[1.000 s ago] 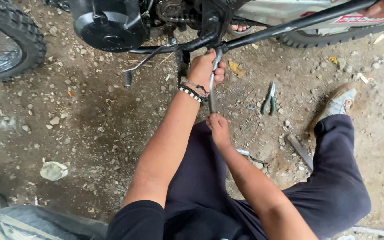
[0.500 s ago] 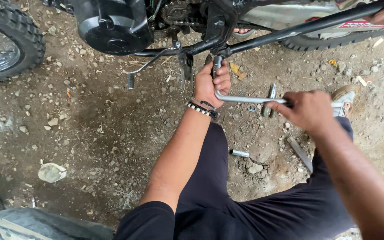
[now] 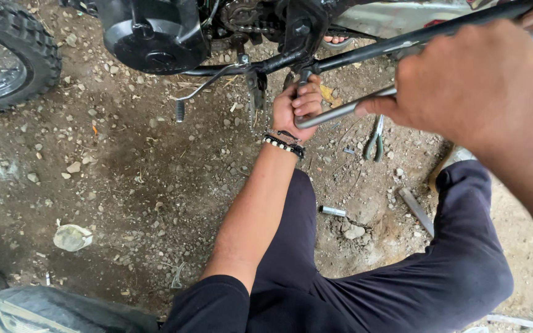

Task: The person sits on the dirt ground beside a motorcycle and hammers a black metal rod resting on the ground with a ball-peen hammer. They then fit a socket onto a bolt on the motorcycle's lower frame and use an L-shaped socket wrench to turn and loosen the bolt, steadying the bike with the other hand.

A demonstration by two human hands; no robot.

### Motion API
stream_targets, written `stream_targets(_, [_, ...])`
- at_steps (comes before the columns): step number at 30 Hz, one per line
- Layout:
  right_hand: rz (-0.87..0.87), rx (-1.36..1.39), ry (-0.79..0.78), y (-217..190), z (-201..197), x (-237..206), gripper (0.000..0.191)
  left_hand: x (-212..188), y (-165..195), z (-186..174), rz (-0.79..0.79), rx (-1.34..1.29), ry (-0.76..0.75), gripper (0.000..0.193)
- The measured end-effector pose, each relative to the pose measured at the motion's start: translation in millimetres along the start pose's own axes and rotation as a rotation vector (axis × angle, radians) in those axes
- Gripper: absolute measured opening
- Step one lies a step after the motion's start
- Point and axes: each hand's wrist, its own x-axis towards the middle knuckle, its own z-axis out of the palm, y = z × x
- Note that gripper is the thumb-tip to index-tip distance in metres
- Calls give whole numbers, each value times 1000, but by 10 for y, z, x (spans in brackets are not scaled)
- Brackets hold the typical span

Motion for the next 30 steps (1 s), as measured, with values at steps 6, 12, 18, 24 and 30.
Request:
stream_targets(6, [55,200,-165,93,1202,60,79,126,-23,105,137,168,205,29])
stream_targets(12, [553,1597,-426,-2007,2147,-83,36,165,-170,239,343,854,516,38])
stream_targets(18, [431,2200,162,-3514,2391,10,42,-185,-162,267,307,1060,457,37])
stream_targets(24, [530,1526,78,-2326,2529,-573,52,-359,-192,38,220,646,309,37])
stream_targets(30, [334,731,-154,-1077,1938,-549,73,-129,-59,-4,106,373,85,38])
